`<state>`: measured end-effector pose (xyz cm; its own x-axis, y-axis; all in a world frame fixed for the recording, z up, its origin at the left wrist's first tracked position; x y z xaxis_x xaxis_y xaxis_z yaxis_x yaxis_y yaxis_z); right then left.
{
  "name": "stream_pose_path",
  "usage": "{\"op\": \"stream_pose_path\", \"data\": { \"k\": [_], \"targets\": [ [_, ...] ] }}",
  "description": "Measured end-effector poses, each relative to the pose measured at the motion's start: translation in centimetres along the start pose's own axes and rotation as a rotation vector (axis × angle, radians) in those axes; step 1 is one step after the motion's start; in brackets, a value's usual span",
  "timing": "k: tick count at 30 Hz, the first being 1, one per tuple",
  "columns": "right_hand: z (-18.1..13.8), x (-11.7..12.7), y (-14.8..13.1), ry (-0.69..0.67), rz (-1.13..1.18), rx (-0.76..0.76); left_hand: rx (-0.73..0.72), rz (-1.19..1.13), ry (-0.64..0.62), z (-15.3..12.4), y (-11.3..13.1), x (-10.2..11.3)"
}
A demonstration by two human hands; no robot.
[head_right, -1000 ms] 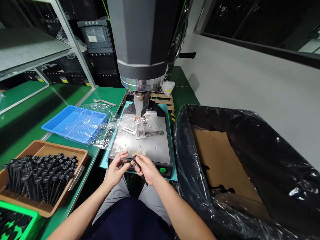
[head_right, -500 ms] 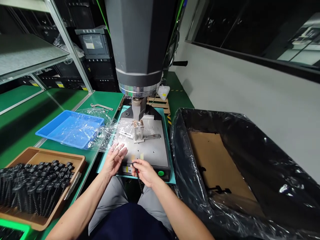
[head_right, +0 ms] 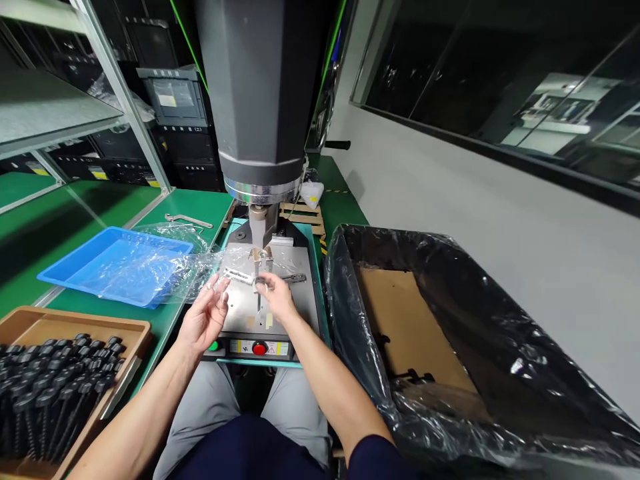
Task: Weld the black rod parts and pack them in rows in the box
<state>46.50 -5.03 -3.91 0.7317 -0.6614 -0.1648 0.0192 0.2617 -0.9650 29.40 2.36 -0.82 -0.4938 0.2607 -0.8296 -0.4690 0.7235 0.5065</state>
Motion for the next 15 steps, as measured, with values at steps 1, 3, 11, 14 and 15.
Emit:
{"op": "stream_pose_path", "data": {
  "k": [1, 3, 11, 14, 15],
  "targets": [
    [0.9, 0.4, -0.6, 0.027, -0.055, 0.074, -0.003, -0.001, -0.004, 0.0, 0.0, -0.1],
    [2.3, 1.1, -1.6, 0.092, -0.132, 0.163, 0.001, 0.000, -0.010, -0.2, 0.0, 0.0],
    [5.5, 0.9, -3.0, 0.129, -0.384, 0.226, 0.007, 0.047, -0.017, 0.1, -0.3, 0.5],
    [6.7, 0.5, -3.1, 0.170, -0.423, 0.246, 0.013, 0.050, 0.010, 0.3, -0.3, 0.8],
    [7.1, 0.4, -3.0, 0.169, -0.406, 0.235, 0.015, 0.049, 0.014, 0.4, -0.3, 0.9]
  ]
}}
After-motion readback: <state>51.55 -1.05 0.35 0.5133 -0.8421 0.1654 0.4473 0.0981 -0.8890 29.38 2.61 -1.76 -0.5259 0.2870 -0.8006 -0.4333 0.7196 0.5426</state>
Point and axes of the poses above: each hand's wrist, its own z-axis towards the middle knuckle, its own x-axis out of the back of the hand, y = z × x, the point moved 5 cm from there along z, towards the middle knuckle, and after that the axes turned 6 degrees about x, right-handed, at the moved point
